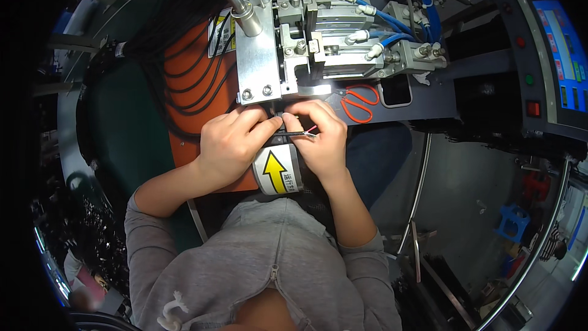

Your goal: The person inserts individual colored wires from a bundle into a crimping machine and secures them. They repeatedly select wires, feed them into the machine, and operate the lever to crimp connectors onto the wire ends.

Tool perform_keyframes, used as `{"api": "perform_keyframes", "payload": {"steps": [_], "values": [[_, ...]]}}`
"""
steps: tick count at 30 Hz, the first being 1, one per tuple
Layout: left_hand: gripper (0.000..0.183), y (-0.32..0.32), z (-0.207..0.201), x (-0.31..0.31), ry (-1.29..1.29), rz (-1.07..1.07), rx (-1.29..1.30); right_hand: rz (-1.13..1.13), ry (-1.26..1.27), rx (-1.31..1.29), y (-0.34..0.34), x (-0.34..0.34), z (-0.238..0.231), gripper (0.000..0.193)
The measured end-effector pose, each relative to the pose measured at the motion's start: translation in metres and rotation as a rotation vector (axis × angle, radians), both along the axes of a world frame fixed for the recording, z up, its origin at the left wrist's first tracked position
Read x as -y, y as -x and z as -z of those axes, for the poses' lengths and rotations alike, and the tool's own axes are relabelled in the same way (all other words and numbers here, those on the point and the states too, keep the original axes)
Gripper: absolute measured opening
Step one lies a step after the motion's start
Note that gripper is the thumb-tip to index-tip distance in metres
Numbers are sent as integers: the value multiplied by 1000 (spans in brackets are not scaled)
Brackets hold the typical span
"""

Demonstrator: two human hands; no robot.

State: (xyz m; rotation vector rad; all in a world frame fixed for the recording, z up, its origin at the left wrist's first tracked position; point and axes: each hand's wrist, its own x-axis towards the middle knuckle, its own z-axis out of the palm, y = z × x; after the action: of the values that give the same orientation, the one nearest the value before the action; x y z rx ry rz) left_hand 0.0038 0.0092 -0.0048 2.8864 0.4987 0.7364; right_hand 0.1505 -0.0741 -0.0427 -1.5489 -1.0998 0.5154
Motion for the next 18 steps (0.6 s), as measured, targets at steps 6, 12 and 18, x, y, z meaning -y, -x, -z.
{"api": "perform_keyframes", "payload": {"steps": [6, 12, 18], "values": [[19, 6, -8, 3, 23, -31, -73, 72, -118, 143, 0, 0, 4, 6], [22, 16, -18, 12, -41, -81, -271, 59, 107, -324, -1, 7, 9, 8], [27, 18, -17, 10, 8, -140, -268, -423, -268, -69, -23, 18, -13, 21]]}}
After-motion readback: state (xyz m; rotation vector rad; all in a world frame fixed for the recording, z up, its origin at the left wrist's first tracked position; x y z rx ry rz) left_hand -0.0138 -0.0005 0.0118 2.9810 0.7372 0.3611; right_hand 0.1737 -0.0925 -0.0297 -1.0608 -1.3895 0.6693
